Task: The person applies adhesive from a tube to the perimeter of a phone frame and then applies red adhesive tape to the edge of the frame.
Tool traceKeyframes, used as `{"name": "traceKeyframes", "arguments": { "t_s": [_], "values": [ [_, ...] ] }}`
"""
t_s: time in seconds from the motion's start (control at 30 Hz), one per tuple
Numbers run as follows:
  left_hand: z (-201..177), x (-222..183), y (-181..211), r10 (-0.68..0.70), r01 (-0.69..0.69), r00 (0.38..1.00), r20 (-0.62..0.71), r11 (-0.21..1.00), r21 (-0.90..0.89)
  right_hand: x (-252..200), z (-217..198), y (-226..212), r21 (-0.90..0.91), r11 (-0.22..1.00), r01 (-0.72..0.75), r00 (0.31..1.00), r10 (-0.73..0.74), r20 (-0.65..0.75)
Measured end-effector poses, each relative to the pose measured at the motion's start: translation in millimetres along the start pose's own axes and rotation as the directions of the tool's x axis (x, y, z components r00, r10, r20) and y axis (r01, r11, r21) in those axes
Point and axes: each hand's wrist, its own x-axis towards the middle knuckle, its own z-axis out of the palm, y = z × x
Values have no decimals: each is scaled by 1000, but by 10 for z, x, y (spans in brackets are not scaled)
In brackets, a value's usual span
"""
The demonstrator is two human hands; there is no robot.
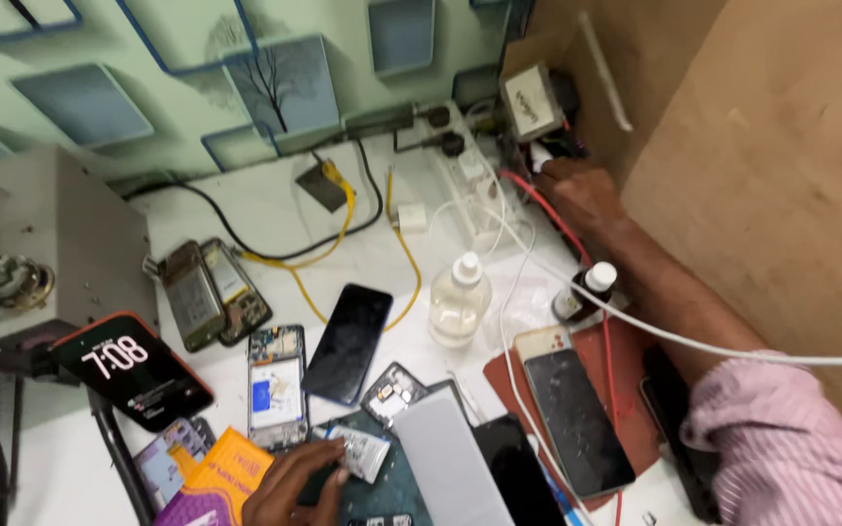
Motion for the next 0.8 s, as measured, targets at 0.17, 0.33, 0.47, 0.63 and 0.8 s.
{"name": "traceKeyframes", "arguments": {
  "t_s": [0.17, 0.33, 0.47, 0.63, 0.8],
  "values": [
    [-95, 226, 554, 94, -93, 995, 43, 996, -13, -320, -267, -192, -42, 990, 136, 990, -134, 39],
    [-242, 298, 736, 196, -189, 979, 54, 975, -114, -286, -722, -353, 217, 965, -145, 911, 45, 410],
    [-271, 274, 824, 172, -169, 984, 38, 983, -75, -124, -997, -289, 89, 983, -163, 972, 144, 188],
    [-335, 171, 823, 166, -165, 985, 35, 986, -34, 127, -847, -252, -161, 987, -25, 999, 19, -41],
    [-367, 55, 731, 56, -61, 997, 54, 995, 82, 249, -871, -54, -254, 932, -260, 955, 286, 73]
  ]
}}
